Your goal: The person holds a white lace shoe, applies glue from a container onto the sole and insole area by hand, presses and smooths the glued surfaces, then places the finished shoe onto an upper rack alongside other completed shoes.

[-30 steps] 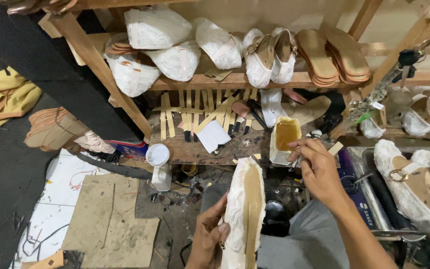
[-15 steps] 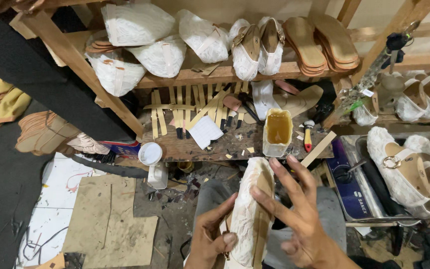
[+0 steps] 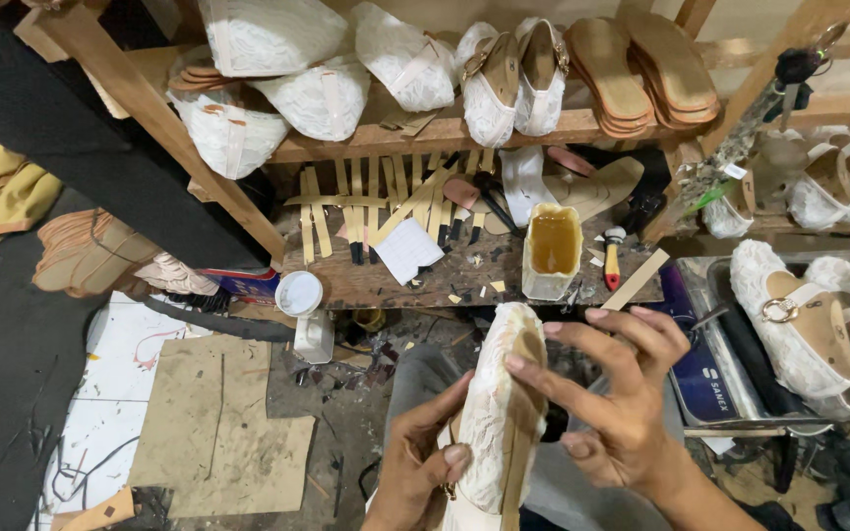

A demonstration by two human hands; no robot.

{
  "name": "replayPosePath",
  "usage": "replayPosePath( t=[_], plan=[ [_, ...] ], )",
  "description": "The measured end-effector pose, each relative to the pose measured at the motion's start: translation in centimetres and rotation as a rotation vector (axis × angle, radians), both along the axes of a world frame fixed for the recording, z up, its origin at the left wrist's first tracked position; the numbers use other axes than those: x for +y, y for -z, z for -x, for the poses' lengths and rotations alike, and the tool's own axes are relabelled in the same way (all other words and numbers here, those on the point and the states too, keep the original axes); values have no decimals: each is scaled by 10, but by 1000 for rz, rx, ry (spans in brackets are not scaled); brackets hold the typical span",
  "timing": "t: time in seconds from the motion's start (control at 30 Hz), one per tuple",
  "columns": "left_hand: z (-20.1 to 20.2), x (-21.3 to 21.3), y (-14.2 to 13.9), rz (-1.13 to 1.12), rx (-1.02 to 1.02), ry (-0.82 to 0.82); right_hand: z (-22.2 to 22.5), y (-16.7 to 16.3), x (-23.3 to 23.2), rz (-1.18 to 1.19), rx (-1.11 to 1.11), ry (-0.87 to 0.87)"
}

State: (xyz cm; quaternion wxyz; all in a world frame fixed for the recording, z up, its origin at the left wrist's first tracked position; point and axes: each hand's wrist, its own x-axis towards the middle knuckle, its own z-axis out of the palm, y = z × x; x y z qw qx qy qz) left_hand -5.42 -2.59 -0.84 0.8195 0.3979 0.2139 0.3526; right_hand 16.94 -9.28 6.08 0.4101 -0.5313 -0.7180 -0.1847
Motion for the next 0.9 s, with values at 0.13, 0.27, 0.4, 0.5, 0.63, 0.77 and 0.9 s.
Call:
replayPosePath(
  t=[0.13,0.27,0.4,0.5,0.63,0.77,0.9],
  plan=[
    [-1,1,-1,8,31,7,3,3,-2,-59,-70,-52],
    [-2,1,-1,51,19,14,4,7,-2,-53,-18,15],
    [-1,0,0,68,-6,19,2,6,-2,-63,-58,-56],
    [-2,-1,3,97,-57,24,-1,6,-1,-64,-68,-21],
    [-2,-2,8,97,-65,38,-2,8,-1,-92,-84,-92],
    [-2,-2,10,157,-62,35,-2,11,-5,-93,-114,-92],
    [-1,-1,10,166,-87,48,-1,12,-6,-120,-123,-111]
  ],
)
